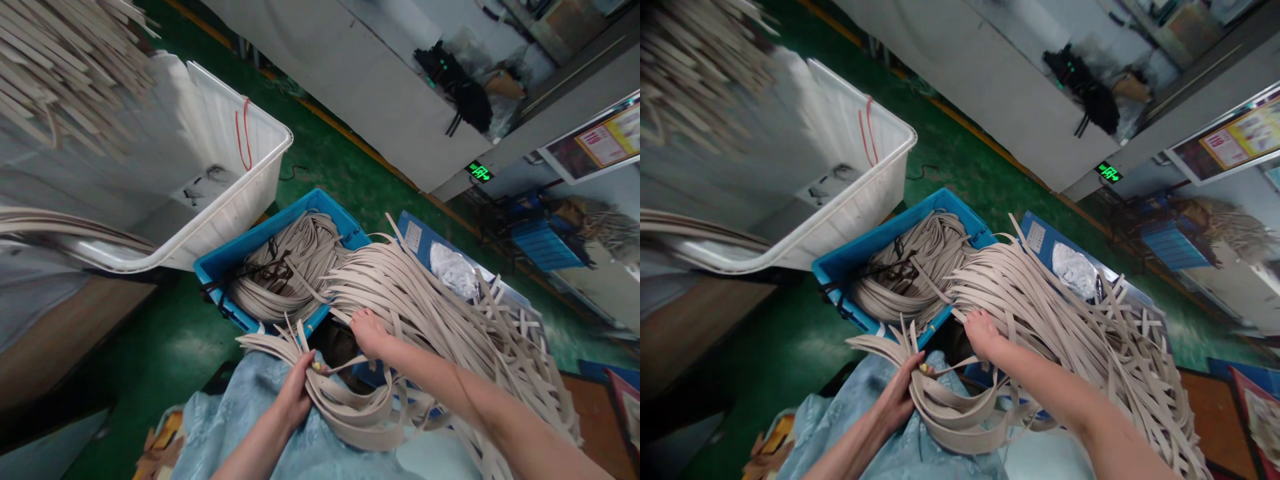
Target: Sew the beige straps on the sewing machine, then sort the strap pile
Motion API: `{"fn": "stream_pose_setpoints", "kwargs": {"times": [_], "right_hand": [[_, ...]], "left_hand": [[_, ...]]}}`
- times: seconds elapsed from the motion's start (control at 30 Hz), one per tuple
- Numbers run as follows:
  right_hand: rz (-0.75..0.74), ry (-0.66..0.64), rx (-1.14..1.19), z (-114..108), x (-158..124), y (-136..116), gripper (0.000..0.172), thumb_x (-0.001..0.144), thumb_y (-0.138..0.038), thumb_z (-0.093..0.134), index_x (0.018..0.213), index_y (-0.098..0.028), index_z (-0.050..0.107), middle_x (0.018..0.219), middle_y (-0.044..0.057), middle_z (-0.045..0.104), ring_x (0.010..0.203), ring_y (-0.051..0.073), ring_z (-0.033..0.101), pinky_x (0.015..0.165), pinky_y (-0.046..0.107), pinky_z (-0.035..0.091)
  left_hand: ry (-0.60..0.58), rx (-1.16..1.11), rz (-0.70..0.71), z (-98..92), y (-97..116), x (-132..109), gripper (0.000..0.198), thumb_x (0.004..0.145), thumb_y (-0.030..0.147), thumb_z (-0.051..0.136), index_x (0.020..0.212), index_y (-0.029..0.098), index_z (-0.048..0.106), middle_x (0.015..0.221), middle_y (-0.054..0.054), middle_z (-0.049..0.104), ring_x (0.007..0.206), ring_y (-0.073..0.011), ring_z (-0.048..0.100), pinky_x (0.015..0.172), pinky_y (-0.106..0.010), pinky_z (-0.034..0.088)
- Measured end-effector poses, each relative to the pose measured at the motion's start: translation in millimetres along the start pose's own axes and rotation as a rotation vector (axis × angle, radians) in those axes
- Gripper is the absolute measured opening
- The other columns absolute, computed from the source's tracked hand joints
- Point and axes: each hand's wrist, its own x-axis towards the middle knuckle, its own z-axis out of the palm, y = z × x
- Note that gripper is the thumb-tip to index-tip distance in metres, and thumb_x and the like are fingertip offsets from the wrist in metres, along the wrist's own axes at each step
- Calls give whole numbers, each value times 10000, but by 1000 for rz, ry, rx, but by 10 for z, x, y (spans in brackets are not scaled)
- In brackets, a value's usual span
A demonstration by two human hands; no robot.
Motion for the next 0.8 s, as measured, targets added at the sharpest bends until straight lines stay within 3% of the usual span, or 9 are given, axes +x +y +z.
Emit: {"fn": "stream_pose_setpoints", "kwargs": {"times": [0.1, 0.23, 0.4, 0.6, 0.7, 0.8], "right_hand": [[48, 7, 14, 50, 107, -12, 264, 840, -6, 470, 956, -77, 696, 1062, 206, 650, 1116, 290, 540, 1006, 417, 373], [131, 65, 108, 20, 79, 3, 319, 885, -13, 379, 975, -96, 673, 1090, 183, 641, 1084, 269, 545, 970, 387, 399], [213, 147, 347, 18, -65, 41, 156, 866, -103, 534, 962, -148, 648, 1043, 99, 674, 1018, 212, 594, 911, 316, 459], [306, 218, 661, 135, 18, 74, 180, 818, -140, 616, 988, -163, 668, 1013, 58, 727, 953, 182, 682, 867, 286, 527], [328, 278, 719, 117, 32, 93, 243, 821, -138, 602, 1051, -161, 677, 1082, 84, 721, 1019, 216, 675, 925, 342, 519], [312, 355, 717, 71, -56, 55, 334, 813, -80, 560, 1121, -158, 666, 1203, 100, 677, 1143, 222, 618, 1052, 375, 432]], "left_hand": [[42, -41, 1, 24, -20, -6, 285, 772, 205, 674, 658, 239, 414, 462, 49, 472, 424, -126, 479, 471, -235, 437], [72, -60, -17, 25, 5, 7, 362, 793, 183, 656, 602, 247, 355, 413, 65, 393, 376, -104, 392, 427, -221, 385], [97, -79, -21, 56, 65, 37, 368, 815, 188, 643, 615, 252, 342, 417, 86, 346, 373, -99, 372, 422, -210, 376], [97, -76, -15, 55, 98, 4, 327, 809, 195, 657, 636, 240, 383, 454, 72, 407, 388, -97, 398, 449, -211, 400], [98, -78, -13, 61, 116, -12, 317, 824, 191, 646, 635, 236, 395, 451, 66, 419, 394, -100, 413, 455, -211, 404], [84, -86, -12, 97, 148, -34, 297, 855, 184, 614, 635, 224, 418, 445, 64, 420, 393, -95, 415, 458, -204, 401]]}}
